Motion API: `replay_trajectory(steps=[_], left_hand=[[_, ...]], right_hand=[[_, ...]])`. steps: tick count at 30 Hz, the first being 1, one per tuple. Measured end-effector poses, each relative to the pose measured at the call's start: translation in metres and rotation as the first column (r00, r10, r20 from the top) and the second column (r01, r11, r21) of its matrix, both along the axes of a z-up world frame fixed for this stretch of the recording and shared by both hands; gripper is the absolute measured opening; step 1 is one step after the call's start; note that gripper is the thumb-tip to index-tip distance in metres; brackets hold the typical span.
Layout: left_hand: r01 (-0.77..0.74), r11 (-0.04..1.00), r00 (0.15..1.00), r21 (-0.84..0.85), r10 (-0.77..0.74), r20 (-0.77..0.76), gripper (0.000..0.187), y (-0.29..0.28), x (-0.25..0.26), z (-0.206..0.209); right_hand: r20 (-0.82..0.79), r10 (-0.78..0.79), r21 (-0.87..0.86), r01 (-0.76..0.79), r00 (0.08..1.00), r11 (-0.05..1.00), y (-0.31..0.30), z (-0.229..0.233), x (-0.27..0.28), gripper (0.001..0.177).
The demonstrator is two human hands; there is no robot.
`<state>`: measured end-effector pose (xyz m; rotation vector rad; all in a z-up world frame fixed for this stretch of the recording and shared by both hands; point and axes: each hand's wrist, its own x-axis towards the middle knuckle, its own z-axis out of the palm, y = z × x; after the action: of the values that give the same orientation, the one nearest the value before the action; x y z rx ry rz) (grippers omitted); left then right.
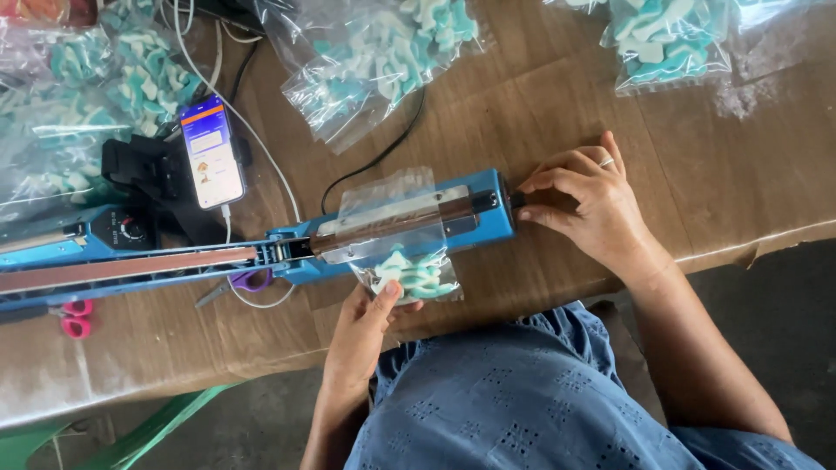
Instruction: The person is using a manual impulse heat sealer to seal small plastic bags containing light blue decorative items.
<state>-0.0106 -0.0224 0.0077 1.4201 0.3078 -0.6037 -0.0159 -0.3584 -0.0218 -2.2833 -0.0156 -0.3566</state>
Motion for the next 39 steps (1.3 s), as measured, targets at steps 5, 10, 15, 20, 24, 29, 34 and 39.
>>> replay_trajectory(steps=[5,10,15,20,24,29,34,39], left_hand=[[0.009,1.000,0.999,0.008,-0.009,-0.043,0.046,-0.004,0.001,0.012],[0.007,1.000,0.997,-0.002,-0.007,-0.082,0.032,-0.005,0.001,0.016],[0.005,0.999,0.997,-0.038,-0.007,-0.073,0.029,-0.004,0.001,0.014],[0.077,0.980,0.973,0.182,-0.034,-0.227,0.038,-0.016,0.011,0.066],[0.121,0.992,0.989,0.043,-0.117,-0.087,0.046,-0.004,0.007,0.047],[0.108,0.994,0.982,0.021,-0.103,-0.155,0.044,0.000,0.010,0.061],[0.174,0.969,0.982,-0.174,-0.157,0.106,0.028,0.017,0.002,-0.005],[0.221,0.964,0.975,-0.147,-0.222,0.013,0.047,0.020,0.009,0.029]], right_hand=[[0.020,0.031,-0.054,-0.030,0.999,0.998,-0.003,0.000,0.000,0.026],[0.043,0.079,-0.122,-0.074,0.996,0.990,-0.005,-0.001,-0.001,0.024],[0.027,0.083,-0.120,-0.080,0.996,0.990,-0.005,-0.001,0.001,0.024],[0.050,0.128,-0.218,-0.114,0.990,0.969,0.013,0.051,0.002,0.047],[0.187,0.246,-0.447,-0.141,0.951,0.883,0.064,0.091,0.003,0.060],[0.101,0.444,-0.756,-0.222,0.890,0.616,0.131,0.094,0.017,0.080],[0.063,0.493,-0.793,-0.256,0.868,0.552,0.173,0.100,0.028,0.085],[-0.576,0.458,-0.063,-0.596,0.677,0.801,0.191,0.171,0.065,0.052]])
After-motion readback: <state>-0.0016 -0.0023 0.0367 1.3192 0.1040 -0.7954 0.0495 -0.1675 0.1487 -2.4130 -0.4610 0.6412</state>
